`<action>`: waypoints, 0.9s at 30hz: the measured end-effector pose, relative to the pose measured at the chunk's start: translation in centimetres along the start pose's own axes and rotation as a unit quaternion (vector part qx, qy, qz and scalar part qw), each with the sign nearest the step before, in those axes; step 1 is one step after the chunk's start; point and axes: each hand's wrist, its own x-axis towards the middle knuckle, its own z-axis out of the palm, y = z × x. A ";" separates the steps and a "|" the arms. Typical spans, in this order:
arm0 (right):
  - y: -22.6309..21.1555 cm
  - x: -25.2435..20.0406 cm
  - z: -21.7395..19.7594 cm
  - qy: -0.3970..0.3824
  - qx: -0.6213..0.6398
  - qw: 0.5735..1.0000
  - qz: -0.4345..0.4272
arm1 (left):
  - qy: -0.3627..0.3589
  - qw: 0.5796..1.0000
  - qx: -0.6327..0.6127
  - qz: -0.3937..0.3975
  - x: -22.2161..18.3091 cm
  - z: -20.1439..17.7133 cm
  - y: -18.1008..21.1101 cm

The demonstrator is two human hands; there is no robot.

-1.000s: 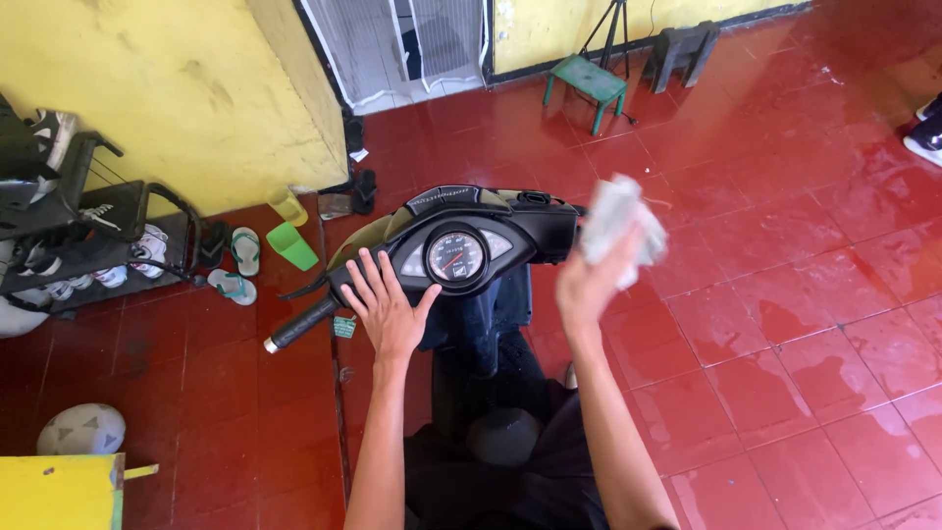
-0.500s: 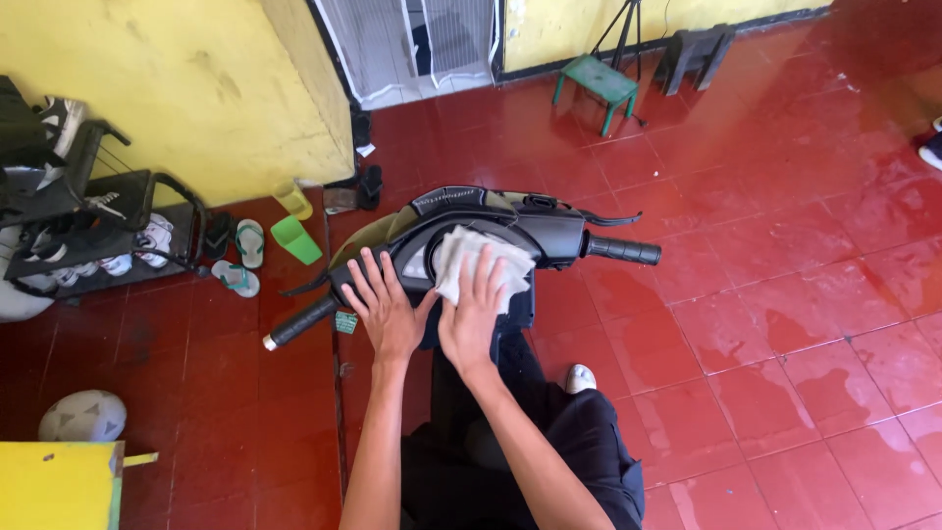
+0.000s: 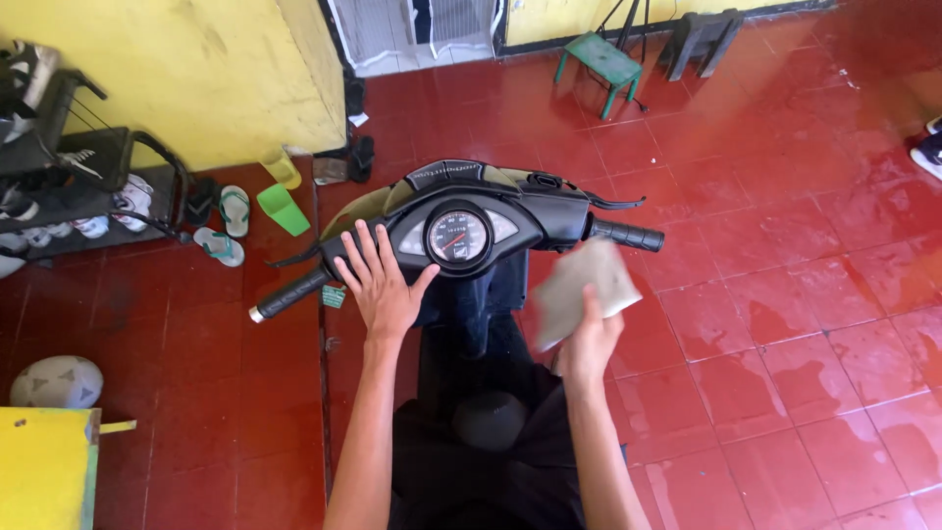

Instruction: The person wipes the dashboard and handlebars of a scooter using a white cloth. They clean the instrument cluster, the left and right handlebar grips, and the surrounding plastic panels.

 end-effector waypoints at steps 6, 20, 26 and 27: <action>-1.1 -1.5 7.8 -0.137 -0.230 0.877 -0.399 | -0.004 1.000 -0.011 -0.001 -0.1 0.5 -0.3; 9.8 -4.4 15.0 -0.329 -0.430 0.620 -0.568 | -0.104 0.994 -0.001 -0.041 -0.4 0.6 -1.0; 6.9 -1.8 14.7 -0.381 -0.423 0.506 -0.648 | -0.075 0.996 -0.004 -0.038 -0.2 0.4 -0.5; 6.4 -1.6 14.8 -0.376 -0.430 0.494 -0.655 | -0.062 0.997 -0.006 -0.044 -0.1 0.6 -0.6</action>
